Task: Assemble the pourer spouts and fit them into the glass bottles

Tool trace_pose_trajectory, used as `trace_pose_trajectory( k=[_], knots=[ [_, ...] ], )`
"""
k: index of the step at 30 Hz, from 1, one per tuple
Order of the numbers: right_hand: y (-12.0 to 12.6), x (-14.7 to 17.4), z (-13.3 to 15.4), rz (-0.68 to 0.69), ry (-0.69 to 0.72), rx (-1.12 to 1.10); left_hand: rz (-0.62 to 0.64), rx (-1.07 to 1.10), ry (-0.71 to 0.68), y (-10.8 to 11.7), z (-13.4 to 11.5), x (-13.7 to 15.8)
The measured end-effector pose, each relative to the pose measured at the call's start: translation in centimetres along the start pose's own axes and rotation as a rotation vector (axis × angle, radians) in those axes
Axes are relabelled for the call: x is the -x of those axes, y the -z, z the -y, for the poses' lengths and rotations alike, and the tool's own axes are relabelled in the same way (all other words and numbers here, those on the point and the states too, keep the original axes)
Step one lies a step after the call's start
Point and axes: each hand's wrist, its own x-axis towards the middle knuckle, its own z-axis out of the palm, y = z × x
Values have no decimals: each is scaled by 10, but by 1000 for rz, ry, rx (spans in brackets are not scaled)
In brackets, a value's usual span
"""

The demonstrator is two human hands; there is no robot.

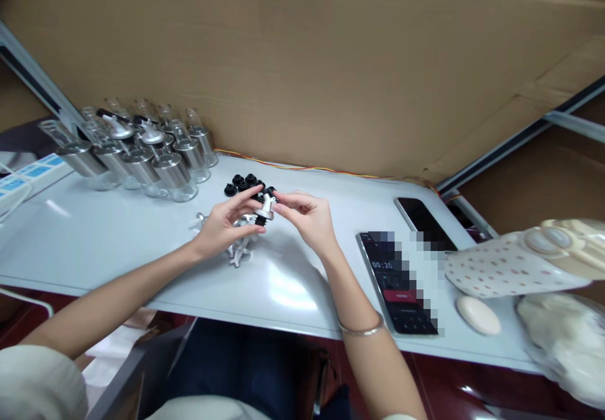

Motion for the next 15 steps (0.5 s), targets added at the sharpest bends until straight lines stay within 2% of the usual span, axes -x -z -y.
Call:
trace_pose_trajectory(
  k=[5, 10, 15],
  knots=[
    [-1, 0, -1, -21, 7, 28, -29, -6, 5, 1, 1, -1],
    [-3, 0, -3, -163, 10, 4, 23, -2, 29, 0, 1, 0],
    [-4, 1, -3, -82, 51, 32, 44, -1, 12, 0, 1, 0]
  ],
)
